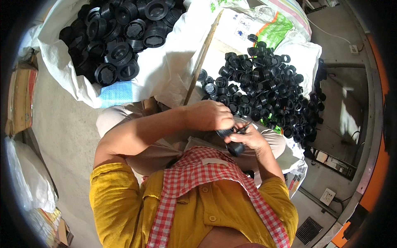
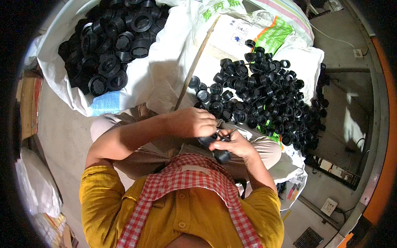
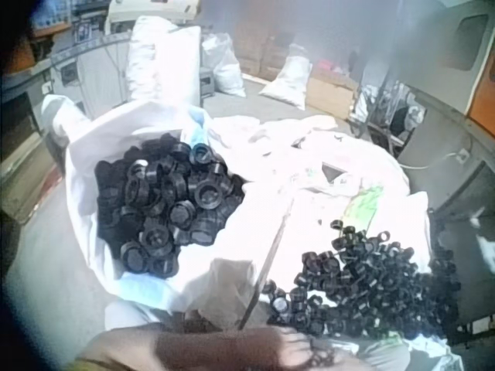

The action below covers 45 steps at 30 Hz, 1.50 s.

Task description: The person sits on the floor and repeatedly picks up black plastic caps and small black plastic pieces, then presses them together to form assembled units. The assembled units are placed into a white sack to the left.

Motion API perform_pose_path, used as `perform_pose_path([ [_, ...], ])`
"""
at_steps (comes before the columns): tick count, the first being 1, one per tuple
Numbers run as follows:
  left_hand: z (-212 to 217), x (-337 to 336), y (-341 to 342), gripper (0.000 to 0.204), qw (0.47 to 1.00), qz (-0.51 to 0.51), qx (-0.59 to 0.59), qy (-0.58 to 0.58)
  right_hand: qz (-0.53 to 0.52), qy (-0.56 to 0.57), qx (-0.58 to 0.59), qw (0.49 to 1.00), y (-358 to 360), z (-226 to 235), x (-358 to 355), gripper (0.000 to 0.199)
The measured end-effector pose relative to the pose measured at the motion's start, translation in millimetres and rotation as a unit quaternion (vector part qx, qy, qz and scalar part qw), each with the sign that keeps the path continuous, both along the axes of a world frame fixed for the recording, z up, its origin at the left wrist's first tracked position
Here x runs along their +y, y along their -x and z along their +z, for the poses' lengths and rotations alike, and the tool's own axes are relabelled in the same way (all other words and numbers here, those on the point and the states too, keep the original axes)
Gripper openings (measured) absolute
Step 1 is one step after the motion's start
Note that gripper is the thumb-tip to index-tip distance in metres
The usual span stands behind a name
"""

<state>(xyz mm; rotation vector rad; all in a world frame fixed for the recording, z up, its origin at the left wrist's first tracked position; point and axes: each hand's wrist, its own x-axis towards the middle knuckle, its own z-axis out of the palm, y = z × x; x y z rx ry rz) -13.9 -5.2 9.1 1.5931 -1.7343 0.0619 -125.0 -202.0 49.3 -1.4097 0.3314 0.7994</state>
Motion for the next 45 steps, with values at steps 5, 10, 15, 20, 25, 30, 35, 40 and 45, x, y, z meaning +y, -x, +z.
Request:
perform_pose_path([
  [5, 26, 11, -3, 0.02, 0.907, 0.074, 0.407, 0.072, -0.083, -0.411, -0.069, 0.905, 11, -30, -11, 0.021],
  [10, 17, -1, 19, 0.057, 0.526, -0.005, 0.846, -0.085, -0.41, -0.39, -0.13, 0.814, -24, -47, 27, 0.016],
  [15, 0, -5, 10, 0.044, 0.545, 0.125, 0.827, -0.058, -0.383, -0.006, -0.331, 0.862, -46, -65, 38, 0.01],
  [20, 28, 0, -5, 0.042, 0.946, 0.311, 0.089, 0.014, -0.427, 0.106, -0.327, 0.837, -75, -92, 40, 0.013],
  [25, 77, 52, -75, 0.06, 0.852, 0.513, -0.059, 0.089, -0.358, 0.204, -0.071, 0.908, -97, -161, 22, 0.01],
  [30, 102, 67, -94, 0.081, 0.719, 0.691, -0.035, 0.074, -0.109, 0.489, -0.162, 0.85, -131, -210, 46, 0.041],
  [35, 67, 44, -78, 0.052, 0.841, 0.521, -0.035, 0.142, -0.042, 0.599, -0.205, 0.773, -140, -226, 37, 0.028],
  [40, 34, 21, -58, 0.038, 0.927, 0.312, 0.192, 0.078, -0.193, 0.432, -0.34, 0.813, -104, -152, 6, 0.012],
  [45, 0, -2, -33, 0.054, 0.889, 0.226, 0.399, 0.012, -0.054, 0.31, -0.606, 0.73, -57, -58, -9, 0.019],
])
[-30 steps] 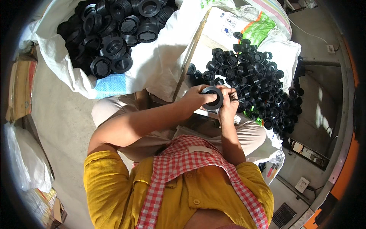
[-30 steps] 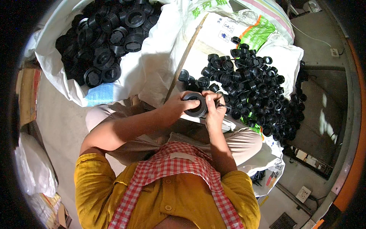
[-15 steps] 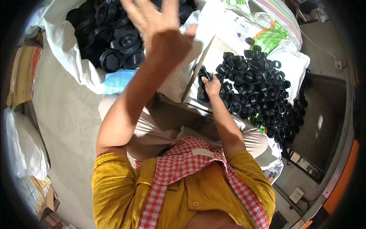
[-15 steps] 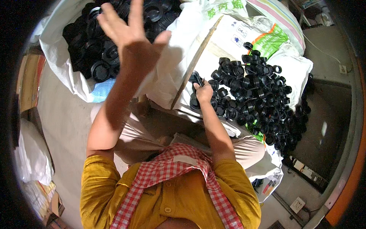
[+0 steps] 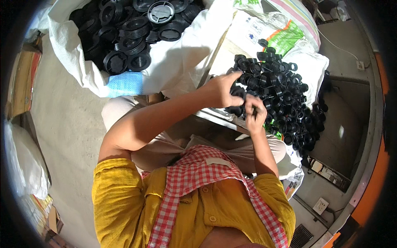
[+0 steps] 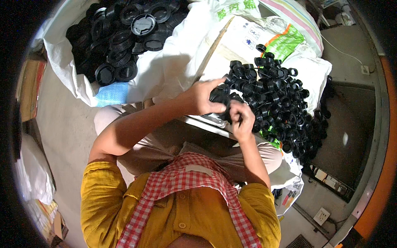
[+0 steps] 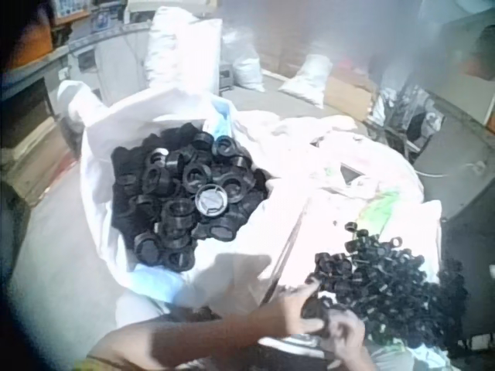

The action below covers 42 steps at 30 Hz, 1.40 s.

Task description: The person sits on the floor and repeatedly picks up black plastic caps and small black plastic pieces, then presses them together to form assembled units. The assembled units are placed into a white sack to the left.

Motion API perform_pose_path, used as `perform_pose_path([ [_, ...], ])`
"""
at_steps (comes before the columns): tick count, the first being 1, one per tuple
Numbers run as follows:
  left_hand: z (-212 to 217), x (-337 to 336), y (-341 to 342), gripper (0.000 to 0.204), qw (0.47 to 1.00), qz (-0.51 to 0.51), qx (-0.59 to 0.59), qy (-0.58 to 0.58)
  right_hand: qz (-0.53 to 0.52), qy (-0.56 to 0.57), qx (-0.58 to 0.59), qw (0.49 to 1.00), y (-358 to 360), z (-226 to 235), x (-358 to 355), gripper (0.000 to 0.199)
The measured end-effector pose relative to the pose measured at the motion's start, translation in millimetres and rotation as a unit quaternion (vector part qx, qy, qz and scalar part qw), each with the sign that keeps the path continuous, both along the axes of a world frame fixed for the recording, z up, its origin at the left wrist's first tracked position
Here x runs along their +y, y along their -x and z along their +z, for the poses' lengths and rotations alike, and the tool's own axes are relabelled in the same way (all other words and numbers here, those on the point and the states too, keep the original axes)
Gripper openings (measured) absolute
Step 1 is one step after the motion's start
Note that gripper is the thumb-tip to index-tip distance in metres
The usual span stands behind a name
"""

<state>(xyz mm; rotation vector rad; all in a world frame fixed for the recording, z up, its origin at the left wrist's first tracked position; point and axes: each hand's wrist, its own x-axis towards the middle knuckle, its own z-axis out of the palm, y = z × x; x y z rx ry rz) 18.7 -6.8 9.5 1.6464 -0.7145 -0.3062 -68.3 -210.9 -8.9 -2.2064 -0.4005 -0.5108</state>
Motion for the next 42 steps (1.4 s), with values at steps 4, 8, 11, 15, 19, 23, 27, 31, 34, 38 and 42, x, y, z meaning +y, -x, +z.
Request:
perform_pose_path([
  [4, 4, 1, 16, 0.033, 0.902, -0.221, 0.358, -0.097, 0.084, 0.018, 0.081, 0.993, 31, 28, 4, 0.026],
  [8, -9, 4, 32, 0.01, 0.954, -0.226, -0.182, -0.071, 0.031, 0.011, 0.32, 0.947, 48, 45, 17, 0.024],
  [11, 7, 6, 24, 0.004, 0.866, -0.219, -0.45, -0.012, 0.06, -0.259, 0.618, 0.74, 48, 40, 6, 0.019],
  [15, 26, 1, 18, 0.01, 0.914, -0.225, -0.331, 0.062, 0.327, -0.502, 0.513, 0.614, 49, 31, -11, 0.025],
  [19, 33, 9, 15, 0.034, 0.964, -0.149, 0.207, 0.082, 0.101, -0.638, 0.318, 0.694, 47, 23, 14, 0.023],
  [23, 20, -3, 41, 0.071, 0.817, -0.17, 0.527, 0.159, -0.02, -0.696, 0.261, 0.669, 11, -7, 31, 0.019],
  [27, 4, -4, 32, 0.048, 0.947, -0.072, 0.307, 0.054, -0.142, -0.377, 0.196, 0.894, -5, -10, 37, 0.019],
  [31, -1, -8, 26, 0.037, 0.932, 0.036, -0.326, -0.156, -0.209, -0.368, 0.167, 0.891, -33, -29, 52, 0.029],
  [34, 21, -5, 10, 0.033, 0.898, 0.115, -0.385, -0.18, -0.328, -0.163, 0.119, 0.923, -62, -31, 56, 0.021],
  [38, 68, 35, -44, 0.034, 0.835, 0.231, -0.473, -0.161, -0.372, -0.21, 0.191, 0.884, -73, -128, -10, 0.02],
  [42, 115, 88, -69, 0.072, 0.76, 0.432, -0.355, -0.331, -0.309, 0.084, 0.338, 0.885, -72, -163, -19, 0.035],
])
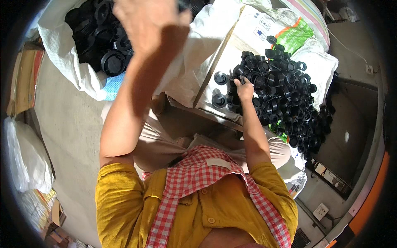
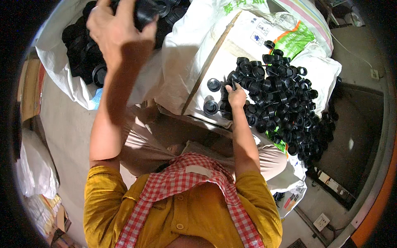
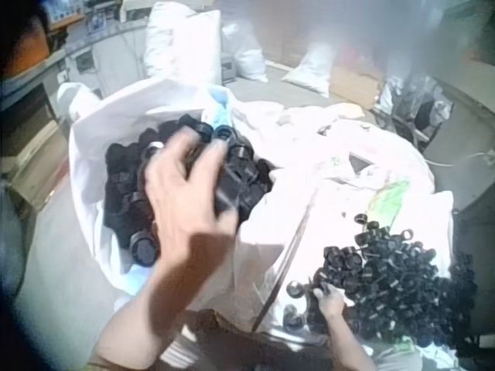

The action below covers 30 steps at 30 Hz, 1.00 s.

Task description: The person sits on the floor and repeatedly picks up black plastic caps and small black plastic pieces, then presses them together to form assembled units. The assembled units are placed into a white sack to the left.

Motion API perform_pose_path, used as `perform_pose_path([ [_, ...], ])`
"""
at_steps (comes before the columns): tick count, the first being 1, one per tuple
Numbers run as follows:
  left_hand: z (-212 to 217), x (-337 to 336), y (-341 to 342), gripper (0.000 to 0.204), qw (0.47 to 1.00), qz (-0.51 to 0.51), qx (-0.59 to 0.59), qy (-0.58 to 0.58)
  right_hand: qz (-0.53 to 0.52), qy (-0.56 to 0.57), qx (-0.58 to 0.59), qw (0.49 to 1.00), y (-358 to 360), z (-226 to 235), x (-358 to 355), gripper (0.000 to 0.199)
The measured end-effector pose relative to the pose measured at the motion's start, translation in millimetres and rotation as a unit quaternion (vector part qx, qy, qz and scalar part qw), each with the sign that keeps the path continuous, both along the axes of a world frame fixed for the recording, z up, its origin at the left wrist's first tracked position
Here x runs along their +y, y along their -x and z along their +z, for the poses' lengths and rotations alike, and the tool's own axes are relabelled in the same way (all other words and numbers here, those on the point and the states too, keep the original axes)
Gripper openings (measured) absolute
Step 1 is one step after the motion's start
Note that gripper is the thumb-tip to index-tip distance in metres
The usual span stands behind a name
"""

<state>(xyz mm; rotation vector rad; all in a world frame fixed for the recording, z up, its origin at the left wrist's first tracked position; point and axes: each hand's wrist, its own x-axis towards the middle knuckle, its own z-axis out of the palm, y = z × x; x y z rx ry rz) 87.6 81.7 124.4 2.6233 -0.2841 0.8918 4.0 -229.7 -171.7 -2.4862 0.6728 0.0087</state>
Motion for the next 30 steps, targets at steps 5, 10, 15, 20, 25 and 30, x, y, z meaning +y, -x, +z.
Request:
perform_pose_path([
  [5, -29, -15, 1, 0.024, 0.998, 0.003, -0.059, -0.005, 0.04, 0.0, 0.092, 0.995, -13, -14, -4, 0.03],
  [10, -75, -63, 33, 0.041, 0.896, -0.32, 0.275, 0.141, 0.019, -0.174, -0.176, 0.969, 7, 33, 11, 0.018],
  [15, -113, -94, 45, 0.049, 0.874, -0.349, 0.198, 0.274, -0.008, -0.305, -0.27, 0.913, 50, 148, 32, 0.014],
  [20, -99, -89, 60, 0.041, 0.488, -0.375, 0.684, 0.392, 0.294, -0.047, -0.32, 0.9, 67, 214, 30, 0.034],
  [25, -88, -82, 72, 0.029, 0.451, -0.415, 0.732, 0.298, 0.334, -0.168, -0.113, 0.92, 84, 228, 26, 0.027],
  [30, -106, -84, 75, 0.013, 0.782, -0.6, 0.149, -0.079, 0.272, -0.187, 0.026, 0.944, 93, 222, 40, 0.019],
])
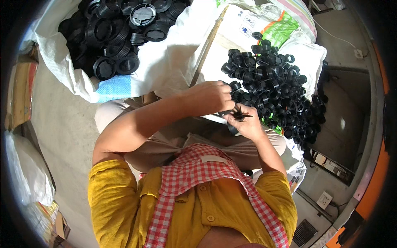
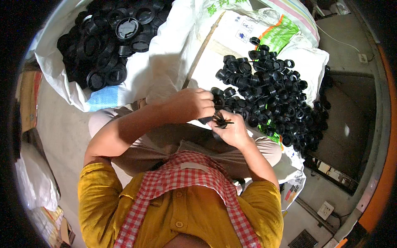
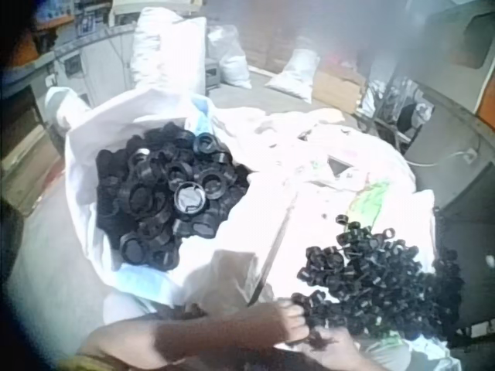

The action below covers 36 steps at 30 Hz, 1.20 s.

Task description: The person sits on the floor and repeatedly picks up black plastic caps and small black plastic pieces, then presses them together to form assembled units. The assembled units are placed into a white sack to the left.

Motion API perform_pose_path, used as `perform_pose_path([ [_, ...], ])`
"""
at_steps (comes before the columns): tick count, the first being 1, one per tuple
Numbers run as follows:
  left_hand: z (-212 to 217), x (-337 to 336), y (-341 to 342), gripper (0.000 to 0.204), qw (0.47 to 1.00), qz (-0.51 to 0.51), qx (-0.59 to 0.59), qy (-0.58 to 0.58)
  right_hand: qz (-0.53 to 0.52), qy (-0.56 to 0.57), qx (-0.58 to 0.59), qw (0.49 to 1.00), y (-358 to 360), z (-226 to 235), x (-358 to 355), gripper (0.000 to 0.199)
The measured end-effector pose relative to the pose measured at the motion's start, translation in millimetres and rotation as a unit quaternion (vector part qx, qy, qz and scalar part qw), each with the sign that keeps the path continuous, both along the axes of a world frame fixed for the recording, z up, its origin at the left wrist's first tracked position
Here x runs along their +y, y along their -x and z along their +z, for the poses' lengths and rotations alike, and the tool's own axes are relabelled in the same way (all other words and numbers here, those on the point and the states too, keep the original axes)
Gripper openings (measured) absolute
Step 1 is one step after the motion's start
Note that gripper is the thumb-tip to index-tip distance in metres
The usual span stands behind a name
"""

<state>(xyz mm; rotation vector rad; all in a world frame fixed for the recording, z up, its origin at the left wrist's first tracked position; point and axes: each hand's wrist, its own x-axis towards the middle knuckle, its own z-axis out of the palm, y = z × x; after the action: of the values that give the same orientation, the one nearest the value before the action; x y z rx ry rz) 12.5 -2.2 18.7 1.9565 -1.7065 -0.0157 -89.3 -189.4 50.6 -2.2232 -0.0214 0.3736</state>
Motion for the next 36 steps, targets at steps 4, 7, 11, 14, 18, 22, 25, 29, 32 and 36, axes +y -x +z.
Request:
perform_pose_path([
  [4, 9, 3, -1, 0.013, 0.994, -0.088, 0.004, 0.061, -0.019, -0.233, 0.225, 0.946, -5, 17, -17, 0.018],
  [7, 19, 1, 2, 0.012, 0.981, -0.115, -0.02, 0.156, -0.027, -0.398, 0.323, 0.858, -8, 9, -28, 0.026],
  [11, 25, 4, -3, 0.016, 0.956, -0.098, -0.036, 0.273, -0.047, -0.572, 0.348, 0.741, 2, -18, -27, 0.037],
  [14, 46, 21, -12, 0.022, 0.947, -0.037, 0.027, 0.318, 0.214, -0.74, 0.238, 0.591, 0, -48, -18, 0.027],
  [18, 53, 50, -28, 0.027, 0.82, 0.204, 0.377, 0.379, -0.03, -0.646, 0.197, 0.737, 34, -28, -27, 0.023],
  [22, 17, 16, 11, 0.05, 0.644, 0.069, 0.75, 0.136, -0.173, -0.704, 0.004, 0.688, 8, -23, 1, 0.036],
  [25, 25, -4, 36, 0.055, 0.494, 0.033, 0.859, 0.133, -0.258, -0.597, -0.106, 0.752, -14, -35, 29, 0.021],
  [29, 18, -2, 23, 0.044, 0.682, 0.115, 0.706, 0.155, -0.304, -0.304, -0.268, 0.862, -34, -37, 35, 0.016],
  [32, 30, 1, 17, 0.046, 0.964, 0.207, 0.094, 0.141, -0.277, -0.035, -0.315, 0.907, -47, -44, 20, 0.026],
  [36, 83, 44, -17, 0.049, 0.925, 0.343, 0.124, 0.103, -0.39, -0.003, -0.264, 0.882, -46, -96, -58, 0.016],
])
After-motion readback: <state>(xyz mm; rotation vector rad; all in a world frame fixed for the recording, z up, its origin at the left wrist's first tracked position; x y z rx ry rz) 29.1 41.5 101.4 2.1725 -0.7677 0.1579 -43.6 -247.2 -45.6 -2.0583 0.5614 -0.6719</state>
